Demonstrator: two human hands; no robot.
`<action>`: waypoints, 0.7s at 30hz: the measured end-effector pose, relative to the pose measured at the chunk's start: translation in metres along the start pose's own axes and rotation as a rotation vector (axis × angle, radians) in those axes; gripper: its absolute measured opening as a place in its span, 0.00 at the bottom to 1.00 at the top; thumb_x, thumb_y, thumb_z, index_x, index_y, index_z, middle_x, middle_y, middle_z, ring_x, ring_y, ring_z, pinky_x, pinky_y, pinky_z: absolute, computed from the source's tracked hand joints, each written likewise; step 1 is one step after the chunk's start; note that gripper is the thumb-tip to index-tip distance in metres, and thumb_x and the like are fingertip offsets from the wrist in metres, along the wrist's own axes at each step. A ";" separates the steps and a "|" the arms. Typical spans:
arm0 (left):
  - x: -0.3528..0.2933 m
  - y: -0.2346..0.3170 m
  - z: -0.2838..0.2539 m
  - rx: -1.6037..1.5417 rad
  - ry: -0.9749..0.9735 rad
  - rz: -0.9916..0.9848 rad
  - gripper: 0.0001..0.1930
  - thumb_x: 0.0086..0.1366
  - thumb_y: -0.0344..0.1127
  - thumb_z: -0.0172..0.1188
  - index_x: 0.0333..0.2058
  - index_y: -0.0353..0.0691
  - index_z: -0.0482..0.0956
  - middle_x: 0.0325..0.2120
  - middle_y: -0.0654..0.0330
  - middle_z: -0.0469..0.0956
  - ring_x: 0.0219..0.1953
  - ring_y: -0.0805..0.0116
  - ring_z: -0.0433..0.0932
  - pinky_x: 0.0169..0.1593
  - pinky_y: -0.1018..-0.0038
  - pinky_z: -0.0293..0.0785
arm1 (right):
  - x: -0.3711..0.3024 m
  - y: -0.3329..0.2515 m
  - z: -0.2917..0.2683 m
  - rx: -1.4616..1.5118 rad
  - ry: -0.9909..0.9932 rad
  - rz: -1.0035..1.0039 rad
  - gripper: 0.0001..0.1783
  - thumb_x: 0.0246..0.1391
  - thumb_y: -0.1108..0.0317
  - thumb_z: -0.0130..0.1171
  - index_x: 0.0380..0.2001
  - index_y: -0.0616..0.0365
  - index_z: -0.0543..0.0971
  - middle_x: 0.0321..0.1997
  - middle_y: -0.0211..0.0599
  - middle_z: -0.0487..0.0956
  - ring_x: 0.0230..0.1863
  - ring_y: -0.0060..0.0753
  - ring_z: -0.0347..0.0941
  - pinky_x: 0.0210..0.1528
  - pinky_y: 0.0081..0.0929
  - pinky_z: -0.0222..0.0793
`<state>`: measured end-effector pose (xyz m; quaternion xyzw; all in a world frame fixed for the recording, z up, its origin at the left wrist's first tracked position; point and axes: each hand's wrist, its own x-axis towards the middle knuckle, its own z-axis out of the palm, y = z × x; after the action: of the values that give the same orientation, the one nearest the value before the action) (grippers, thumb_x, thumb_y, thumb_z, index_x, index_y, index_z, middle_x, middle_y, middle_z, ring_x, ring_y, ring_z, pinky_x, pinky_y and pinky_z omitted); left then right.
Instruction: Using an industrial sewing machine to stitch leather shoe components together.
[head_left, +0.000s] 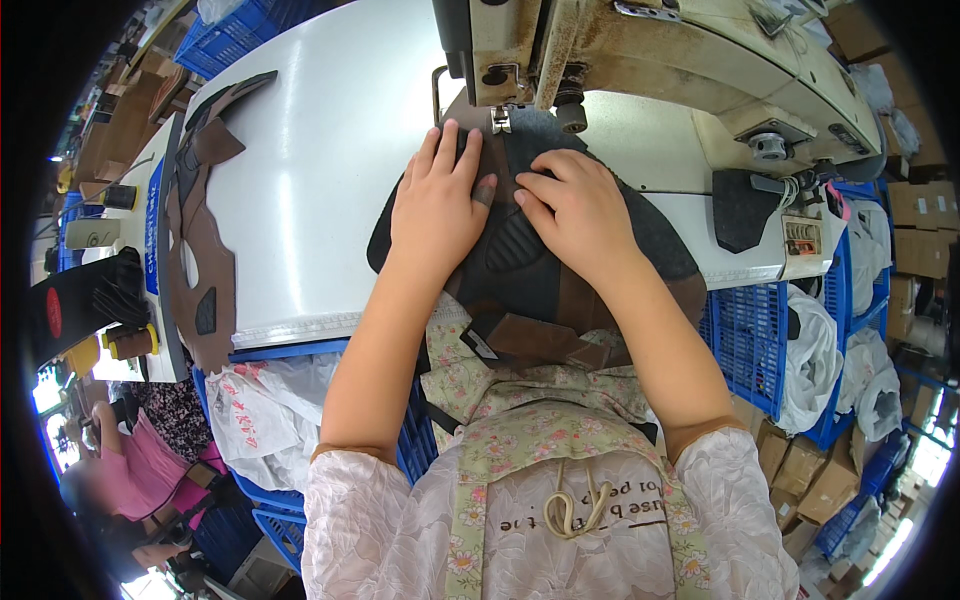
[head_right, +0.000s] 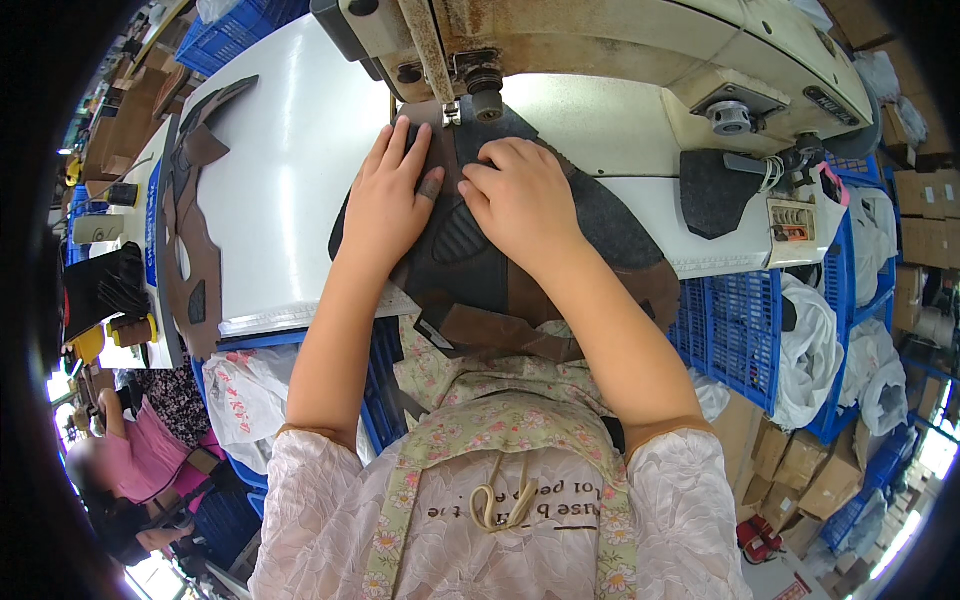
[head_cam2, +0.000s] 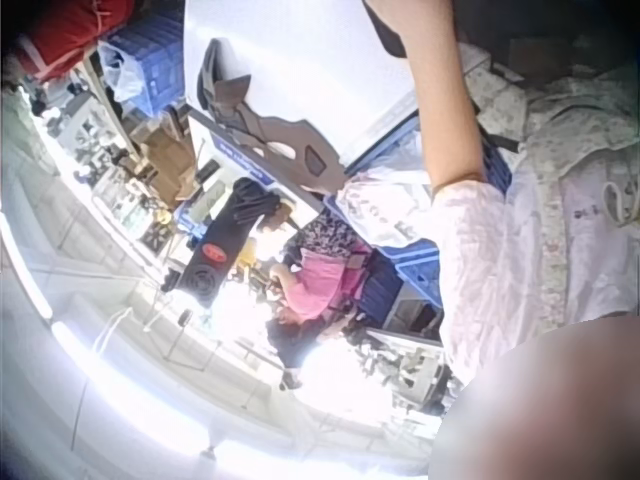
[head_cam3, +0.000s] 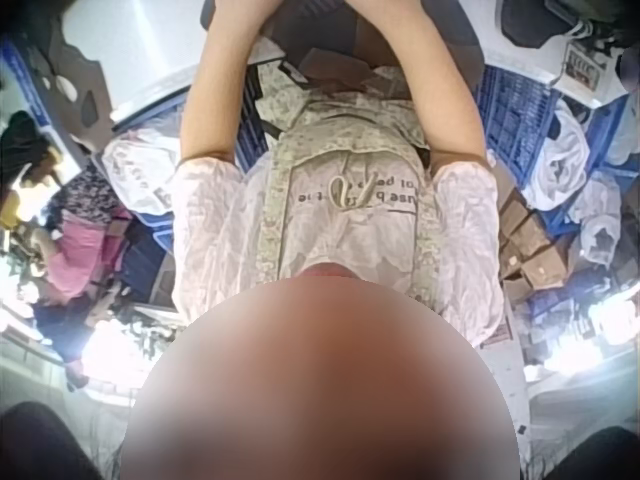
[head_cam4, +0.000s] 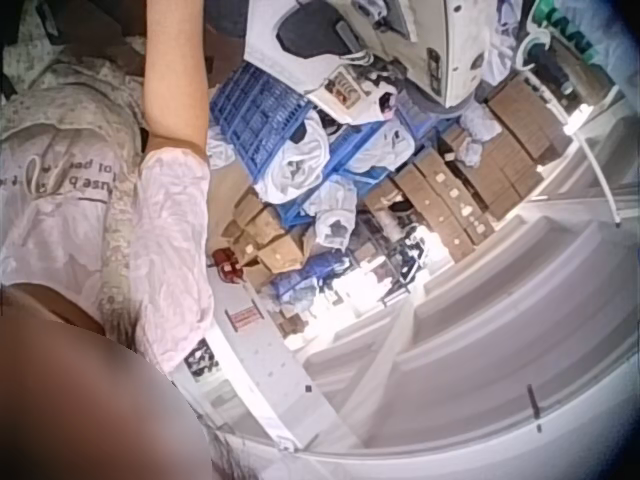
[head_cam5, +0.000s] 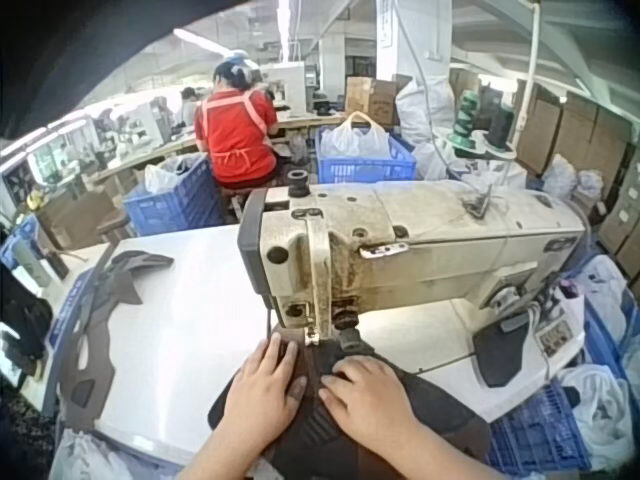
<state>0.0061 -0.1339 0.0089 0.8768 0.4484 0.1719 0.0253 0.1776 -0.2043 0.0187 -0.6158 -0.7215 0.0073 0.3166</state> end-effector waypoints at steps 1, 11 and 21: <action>0.001 -0.001 0.001 -0.003 0.002 0.002 0.27 0.66 0.44 0.56 0.62 0.43 0.70 0.64 0.48 0.63 0.67 0.48 0.61 0.66 0.58 0.61 | 0.001 0.001 0.000 0.000 0.003 -0.003 0.09 0.49 0.62 0.64 0.31 0.54 0.84 0.40 0.33 0.79 0.48 0.39 0.74 0.53 0.40 0.67; 0.016 -0.008 0.006 -0.015 0.017 0.005 0.27 0.66 0.44 0.56 0.62 0.44 0.69 0.64 0.47 0.64 0.67 0.49 0.61 0.66 0.60 0.62 | 0.011 0.011 0.008 0.036 0.031 -0.030 0.11 0.49 0.63 0.64 0.33 0.59 0.84 0.41 0.38 0.80 0.48 0.43 0.75 0.52 0.38 0.71; 0.028 -0.015 0.007 -0.010 -0.012 -0.001 0.27 0.66 0.44 0.56 0.62 0.44 0.69 0.62 0.47 0.65 0.67 0.50 0.60 0.67 0.61 0.60 | 0.023 0.014 0.007 -0.011 0.008 -0.048 0.10 0.49 0.63 0.64 0.31 0.59 0.83 0.36 0.36 0.79 0.44 0.41 0.76 0.46 0.39 0.70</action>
<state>0.0122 -0.1018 0.0068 0.8774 0.4480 0.1685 0.0325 0.1852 -0.1781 0.0176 -0.6002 -0.7347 -0.0067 0.3161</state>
